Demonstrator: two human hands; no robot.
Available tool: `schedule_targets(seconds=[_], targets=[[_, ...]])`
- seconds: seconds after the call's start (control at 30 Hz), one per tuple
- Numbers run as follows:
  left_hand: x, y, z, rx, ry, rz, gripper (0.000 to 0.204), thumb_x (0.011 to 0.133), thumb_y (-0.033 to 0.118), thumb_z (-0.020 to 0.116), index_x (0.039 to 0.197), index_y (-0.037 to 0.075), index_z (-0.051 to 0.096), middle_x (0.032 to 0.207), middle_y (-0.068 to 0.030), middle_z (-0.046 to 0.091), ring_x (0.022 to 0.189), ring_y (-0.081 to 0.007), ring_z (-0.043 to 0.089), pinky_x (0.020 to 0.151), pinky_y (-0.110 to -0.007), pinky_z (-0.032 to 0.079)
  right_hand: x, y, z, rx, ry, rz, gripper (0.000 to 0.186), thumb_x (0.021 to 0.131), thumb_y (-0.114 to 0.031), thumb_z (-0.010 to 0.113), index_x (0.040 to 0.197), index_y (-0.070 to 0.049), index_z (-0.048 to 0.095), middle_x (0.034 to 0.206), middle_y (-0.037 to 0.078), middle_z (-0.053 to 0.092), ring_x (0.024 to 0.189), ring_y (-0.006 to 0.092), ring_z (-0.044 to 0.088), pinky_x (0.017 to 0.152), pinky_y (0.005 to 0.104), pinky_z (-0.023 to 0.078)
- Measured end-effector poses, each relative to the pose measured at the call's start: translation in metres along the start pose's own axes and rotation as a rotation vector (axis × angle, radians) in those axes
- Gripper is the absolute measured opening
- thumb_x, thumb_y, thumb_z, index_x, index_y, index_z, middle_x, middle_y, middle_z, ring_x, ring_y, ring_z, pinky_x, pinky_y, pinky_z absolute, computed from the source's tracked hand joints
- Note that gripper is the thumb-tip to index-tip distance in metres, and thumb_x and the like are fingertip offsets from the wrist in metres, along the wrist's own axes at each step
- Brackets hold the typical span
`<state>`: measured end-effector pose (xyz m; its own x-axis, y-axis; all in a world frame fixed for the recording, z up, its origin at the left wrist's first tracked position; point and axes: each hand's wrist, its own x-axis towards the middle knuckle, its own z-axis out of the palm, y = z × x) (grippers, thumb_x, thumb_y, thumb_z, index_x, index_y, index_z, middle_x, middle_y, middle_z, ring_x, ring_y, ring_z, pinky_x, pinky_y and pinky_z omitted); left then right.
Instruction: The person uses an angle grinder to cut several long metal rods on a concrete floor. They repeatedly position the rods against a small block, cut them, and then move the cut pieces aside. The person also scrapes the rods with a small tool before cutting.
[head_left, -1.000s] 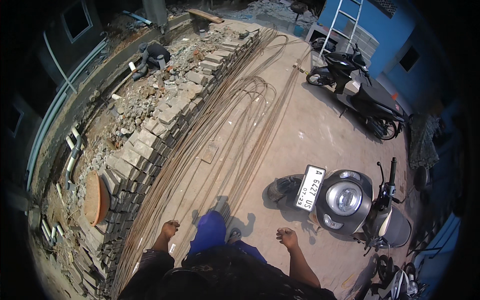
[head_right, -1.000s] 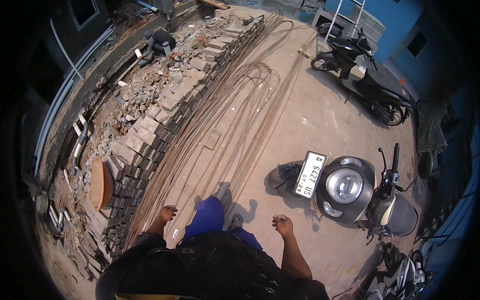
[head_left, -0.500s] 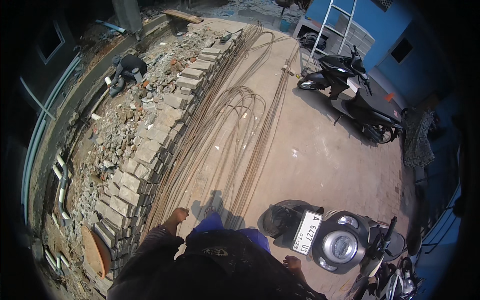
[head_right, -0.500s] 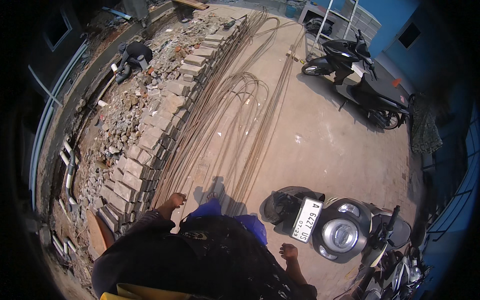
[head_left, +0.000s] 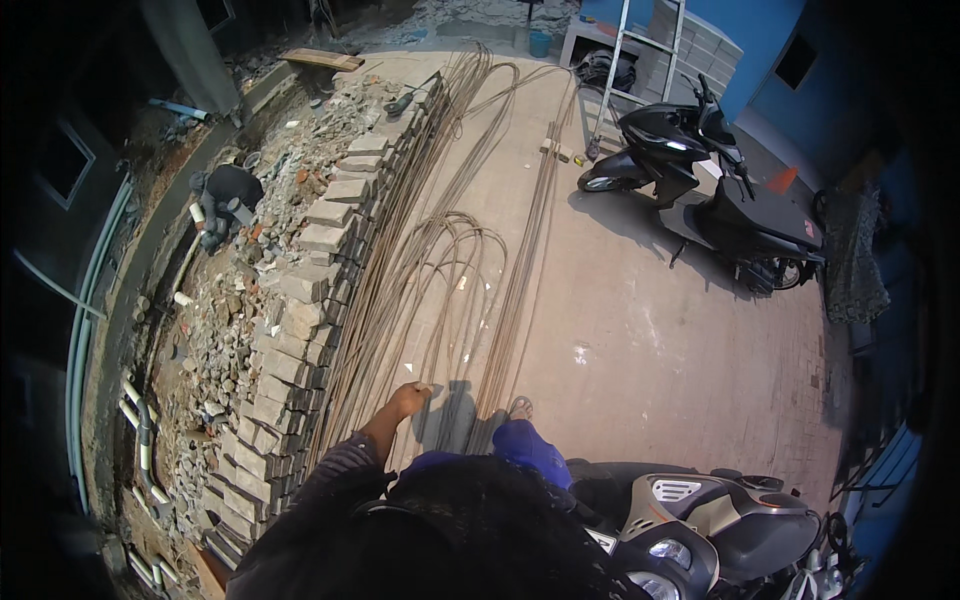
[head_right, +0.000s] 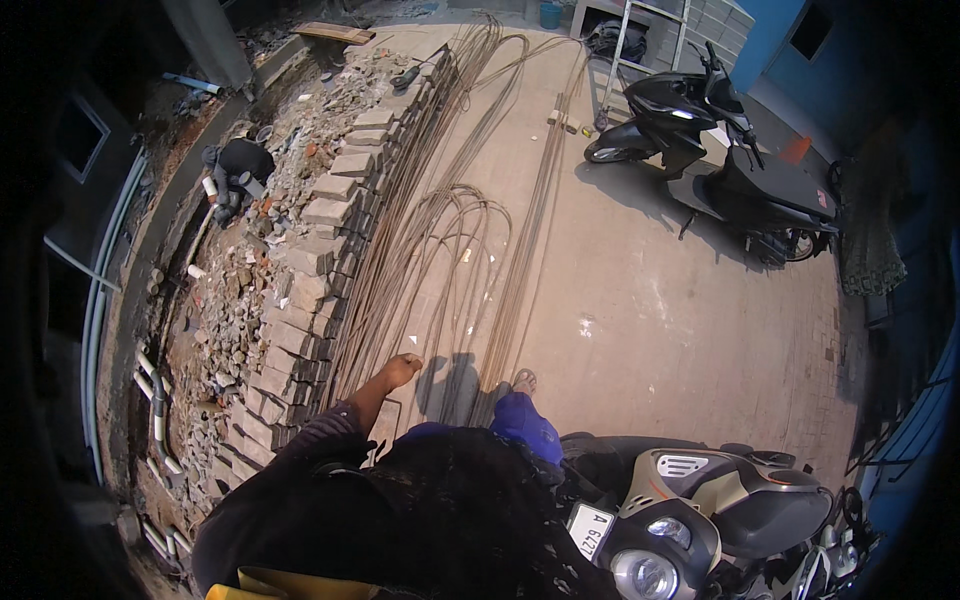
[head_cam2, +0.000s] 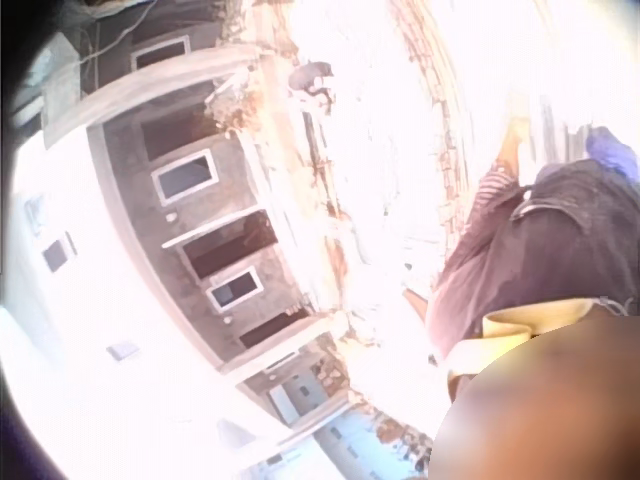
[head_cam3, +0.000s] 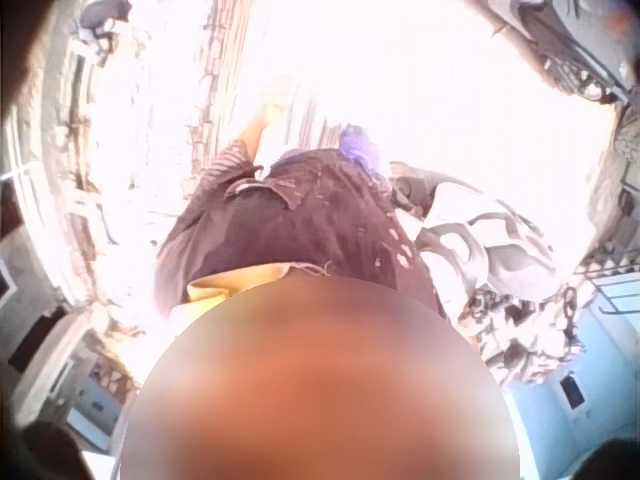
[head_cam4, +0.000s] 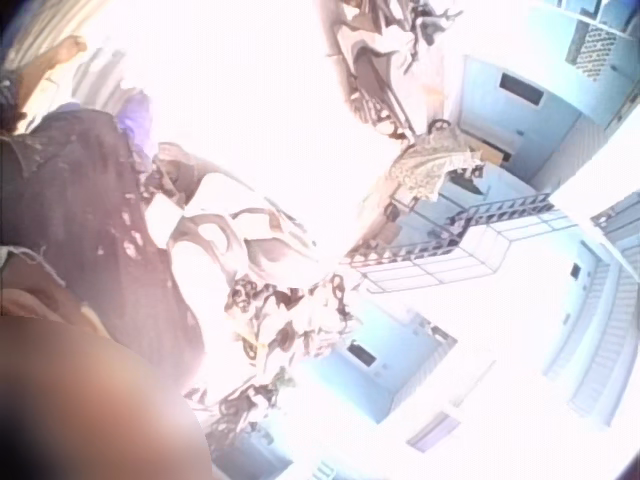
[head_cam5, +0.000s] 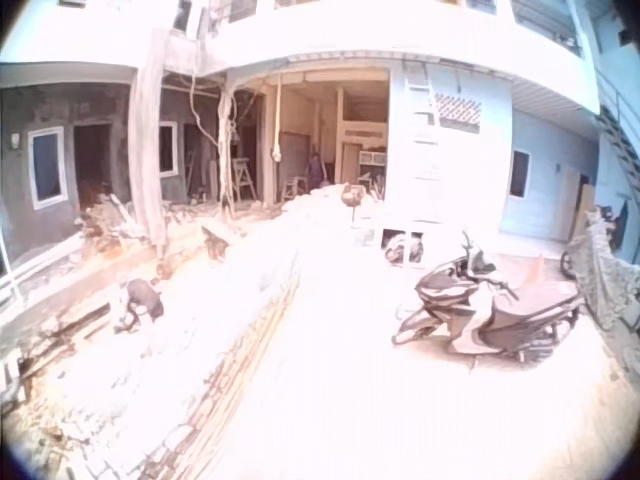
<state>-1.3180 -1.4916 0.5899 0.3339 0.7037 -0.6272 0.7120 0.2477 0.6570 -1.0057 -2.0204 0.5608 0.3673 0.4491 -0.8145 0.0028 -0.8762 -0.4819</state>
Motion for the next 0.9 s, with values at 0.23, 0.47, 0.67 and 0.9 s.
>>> schedule_targets(seconds=[0.23,0.47,0.67,0.9], targets=[[0.016,0.026,-0.022,-0.288,-0.246,-0.639,0.085,0.097,0.074,0.049,0.155,0.012,0.044,0.157,-0.0122,0.047,0.146,-0.0398,0.04,0.105,-0.069,0.039,0.187,-0.308,-0.236,0.376,0.147,-0.08,0.027,0.101,-0.03,0.063,0.115,-0.008,0.068,0.096,0.005,0.071,0.079,0.0157,0.066,0.061,0.0279,0.048],[0.097,0.087,-0.074,-0.674,-0.321,-0.687,0.101,0.092,0.083,0.046,0.163,0.013,0.03,0.166,-0.015,0.035,0.15,-0.0451,0.032,0.115,-0.074,0.026,0.197,-0.779,-0.308,0.522,-0.135,-0.786,0.047,0.097,-0.046,0.071,0.116,-0.003,0.067,0.077,-0.002,0.059,0.066,0.0083,0.053,0.059,0.0235,0.038],[0.275,0.168,-0.197,-0.488,-0.237,-0.755,0.087,0.094,0.077,0.05,0.155,0.015,0.045,0.159,-0.0109,0.046,0.145,-0.0402,0.041,0.11,-0.07,0.035,0.102,-1.03,-0.278,0.598,-1.074,-1.595,0.061,0.097,-0.05,0.071,0.121,0.006,0.059,0.064,0.001,0.055,0.046,0.0147,0.051,0.048,0.0276,0.039],[0.504,0.378,-0.353,-0.258,-0.193,-0.392,0.081,0.098,0.073,0.049,0.157,0.016,0.044,0.158,-0.0026,0.048,0.138,-0.0301,0.048,0.104,-0.06,0.044,0.051,-1.205,-0.281,0.46,-1.478,-1.493,0.029,0.102,-0.023,0.065,0.122,-0.004,0.071,0.064,0.007,0.062,0.046,0.0135,0.052,0.041,0.0302,0.031]])
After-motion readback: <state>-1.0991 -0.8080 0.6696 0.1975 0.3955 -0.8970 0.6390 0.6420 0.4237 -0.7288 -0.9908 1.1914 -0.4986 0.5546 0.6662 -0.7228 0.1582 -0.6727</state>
